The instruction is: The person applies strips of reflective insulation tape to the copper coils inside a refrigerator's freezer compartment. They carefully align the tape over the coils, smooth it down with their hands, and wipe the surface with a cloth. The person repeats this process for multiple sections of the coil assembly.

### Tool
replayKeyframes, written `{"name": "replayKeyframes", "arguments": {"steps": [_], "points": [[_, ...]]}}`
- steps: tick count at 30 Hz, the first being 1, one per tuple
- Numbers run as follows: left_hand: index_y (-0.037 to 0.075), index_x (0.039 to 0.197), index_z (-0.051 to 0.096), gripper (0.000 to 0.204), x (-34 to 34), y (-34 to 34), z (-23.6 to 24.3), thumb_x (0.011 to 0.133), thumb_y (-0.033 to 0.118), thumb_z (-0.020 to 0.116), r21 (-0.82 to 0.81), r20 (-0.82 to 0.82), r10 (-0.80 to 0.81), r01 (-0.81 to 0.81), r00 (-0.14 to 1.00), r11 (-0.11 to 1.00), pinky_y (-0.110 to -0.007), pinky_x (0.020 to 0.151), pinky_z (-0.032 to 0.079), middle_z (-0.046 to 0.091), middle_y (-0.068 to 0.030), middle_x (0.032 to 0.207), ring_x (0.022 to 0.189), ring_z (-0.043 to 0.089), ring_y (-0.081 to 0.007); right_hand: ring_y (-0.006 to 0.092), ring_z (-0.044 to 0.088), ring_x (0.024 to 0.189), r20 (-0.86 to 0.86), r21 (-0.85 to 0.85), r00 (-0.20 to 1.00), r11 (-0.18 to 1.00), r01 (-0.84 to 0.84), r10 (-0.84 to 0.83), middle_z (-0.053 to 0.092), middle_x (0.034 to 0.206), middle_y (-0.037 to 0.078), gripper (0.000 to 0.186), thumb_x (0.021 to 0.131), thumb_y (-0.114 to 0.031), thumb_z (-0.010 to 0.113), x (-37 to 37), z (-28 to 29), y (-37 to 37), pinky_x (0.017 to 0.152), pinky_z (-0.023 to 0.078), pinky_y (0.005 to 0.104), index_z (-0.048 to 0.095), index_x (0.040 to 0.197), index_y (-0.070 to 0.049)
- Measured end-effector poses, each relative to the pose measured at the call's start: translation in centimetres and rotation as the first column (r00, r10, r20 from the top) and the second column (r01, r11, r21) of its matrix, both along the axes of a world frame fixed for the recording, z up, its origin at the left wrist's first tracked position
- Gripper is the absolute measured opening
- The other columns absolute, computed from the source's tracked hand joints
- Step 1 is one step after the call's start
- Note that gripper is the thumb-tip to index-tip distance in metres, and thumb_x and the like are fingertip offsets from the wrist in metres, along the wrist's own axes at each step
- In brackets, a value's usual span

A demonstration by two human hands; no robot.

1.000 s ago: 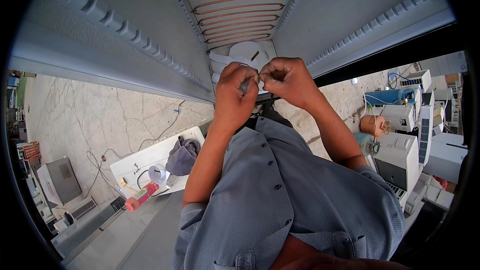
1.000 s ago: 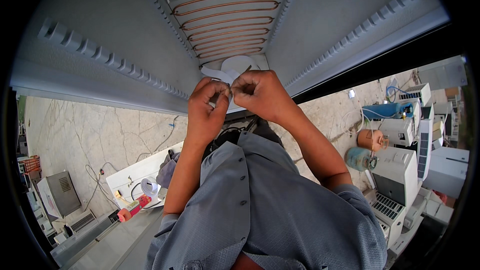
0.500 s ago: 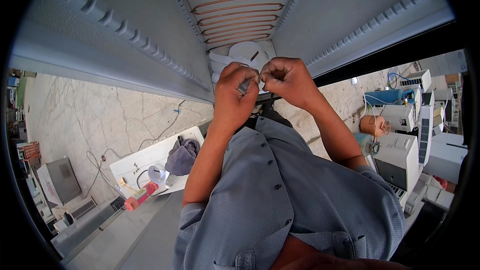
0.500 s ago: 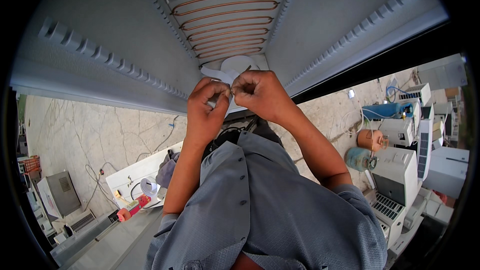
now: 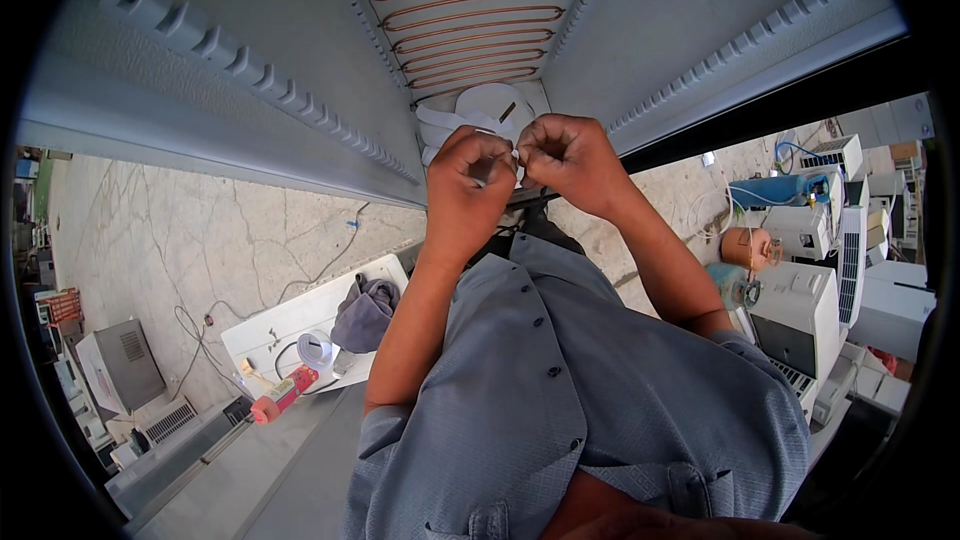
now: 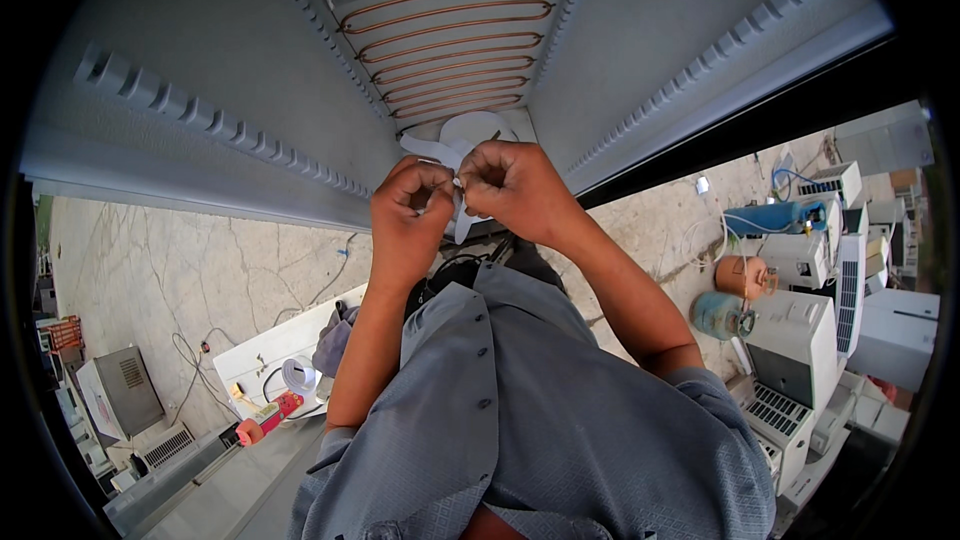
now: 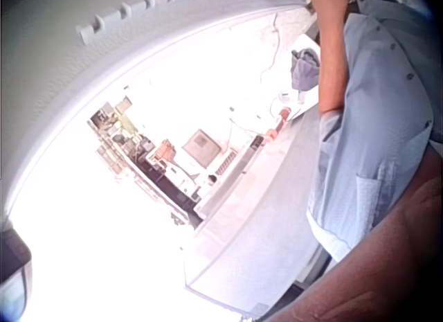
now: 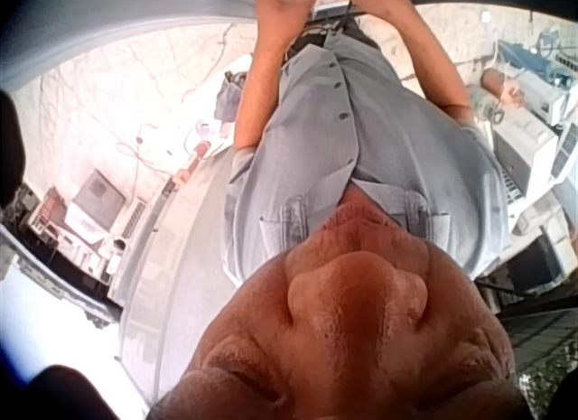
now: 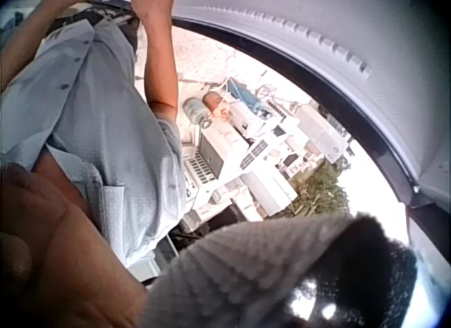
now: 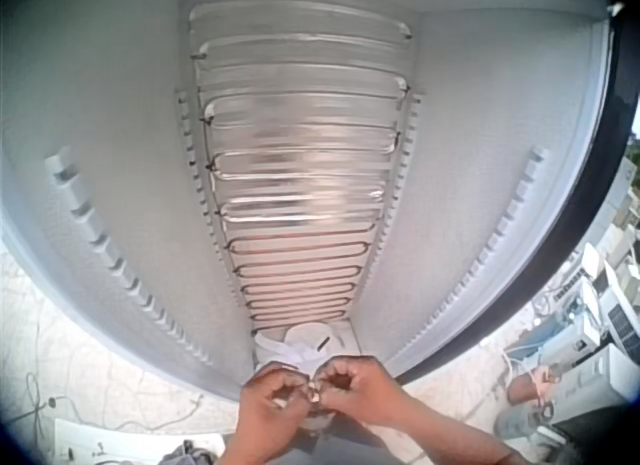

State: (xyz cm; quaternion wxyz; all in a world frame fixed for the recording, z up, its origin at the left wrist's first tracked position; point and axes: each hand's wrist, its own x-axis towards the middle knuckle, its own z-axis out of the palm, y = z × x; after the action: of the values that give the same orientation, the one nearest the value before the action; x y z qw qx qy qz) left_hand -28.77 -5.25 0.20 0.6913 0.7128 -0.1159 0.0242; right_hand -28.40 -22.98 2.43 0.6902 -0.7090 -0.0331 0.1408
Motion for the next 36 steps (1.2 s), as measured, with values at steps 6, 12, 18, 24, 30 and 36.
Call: {"name": "replayKeyframes", "arguments": {"steps": [6, 12, 18, 24, 30, 36], "points": [[-0.001, 0.089, 0.063, 0.008, 0.0, 0.3, -1.3, 0.088, -0.007, 0.059, -0.275, -0.147, -0.053, 0.011, 0.988, 0.961, -0.023, 0.073, 0.048, 0.065, -0.0032, 0.091, 0.078, 0.058, -0.0070, 0.0107, 0.064, 0.063, -0.180, 0.226, 0.981, 0.968, 0.109, -0.068, 0.065, 0.080, 0.005, 0.011, 0.094, -0.008, 0.057, 0.8, -1.4, -0.5, 0.055, 0.052, 0.0261, 0.062, 0.086, -0.002], [0.000, 0.090, 0.065, 0.006, 0.1, 0.5, -1.8, 0.093, -0.003, 0.061, -0.340, -0.175, -0.064, 0.000, 0.982, 0.940, -0.021, 0.072, 0.045, 0.069, -0.0043, 0.096, 0.077, 0.054, -0.0043, 0.0114, 0.065, 0.064, -0.271, 0.284, 0.959, 0.944, 0.168, -0.089, 0.065, 0.080, 0.004, 0.012, 0.095, -0.011, 0.057, 0.9, -1.8, -0.6, 0.054, 0.053, 0.0259, 0.062, 0.088, -0.002], [-0.001, 0.090, 0.066, 0.005, 0.2, 0.6, -2.5, 0.093, -0.003, 0.062, -0.311, -0.161, -0.059, 0.006, 0.985, 0.950, -0.022, 0.073, 0.047, 0.069, -0.0051, 0.096, 0.079, 0.058, -0.0053, 0.0089, 0.066, 0.069, -0.050, 0.079, 0.996, 0.994, 0.071, -0.067, 0.065, 0.083, 0.002, 0.011, 0.094, -0.011, 0.059, 0.0, -0.8, 0.1, 0.059, 0.054, 0.0239, 0.063, 0.095, -0.001], [-0.003, 0.089, 0.065, 0.003, 0.1, 0.8, -1.7, 0.090, -0.003, 0.063, -0.166, -0.075, -0.021, 0.009, 0.997, 0.986, -0.026, 0.077, 0.053, 0.067, -0.0070, 0.096, 0.087, 0.067, -0.0116, 0.0076, 0.066, 0.071, -0.035, -0.002, 0.999, 1.000, 0.028, -0.028, 0.065, 0.084, 0.001, 0.009, 0.093, -0.009, 0.062, -0.1, -0.4, 0.3, 0.060, 0.055, 0.0230, 0.064, 0.093, -0.001], [-0.002, 0.089, 0.068, 0.004, 0.1, 0.9, -1.5, 0.088, -0.002, 0.065, -0.169, -0.121, -0.019, -0.001, 0.992, 0.986, -0.029, 0.081, 0.053, 0.068, -0.0073, 0.096, 0.087, 0.068, -0.0148, 0.0086, 0.067, 0.066, -0.084, 0.013, 0.996, 0.999, 0.034, -0.032, 0.066, 0.079, 0.001, 0.008, 0.093, -0.006, 0.061, 0.1, -0.7, 0.5, 0.057, 0.055, 0.0225, 0.065, 0.089, -0.001], [0.001, 0.091, 0.072, 0.011, 0.0, 1.2, -1.3, 0.080, 0.002, 0.070, 0.058, 0.061, 0.110, -0.113, 0.992, 0.992, -0.038, 0.097, 0.046, 0.066, -0.0105, 0.113, 0.110, 0.061, -0.0269, 0.0096, 0.068, 0.065, -0.105, 0.092, 0.994, 0.995, 0.046, -0.036, 0.067, 0.077, 0.003, 0.009, 0.095, -0.007, 0.061, 0.3, -1.2, 0.9, 0.056, 0.055, 0.0227, 0.066, 0.091, -0.001]]}}
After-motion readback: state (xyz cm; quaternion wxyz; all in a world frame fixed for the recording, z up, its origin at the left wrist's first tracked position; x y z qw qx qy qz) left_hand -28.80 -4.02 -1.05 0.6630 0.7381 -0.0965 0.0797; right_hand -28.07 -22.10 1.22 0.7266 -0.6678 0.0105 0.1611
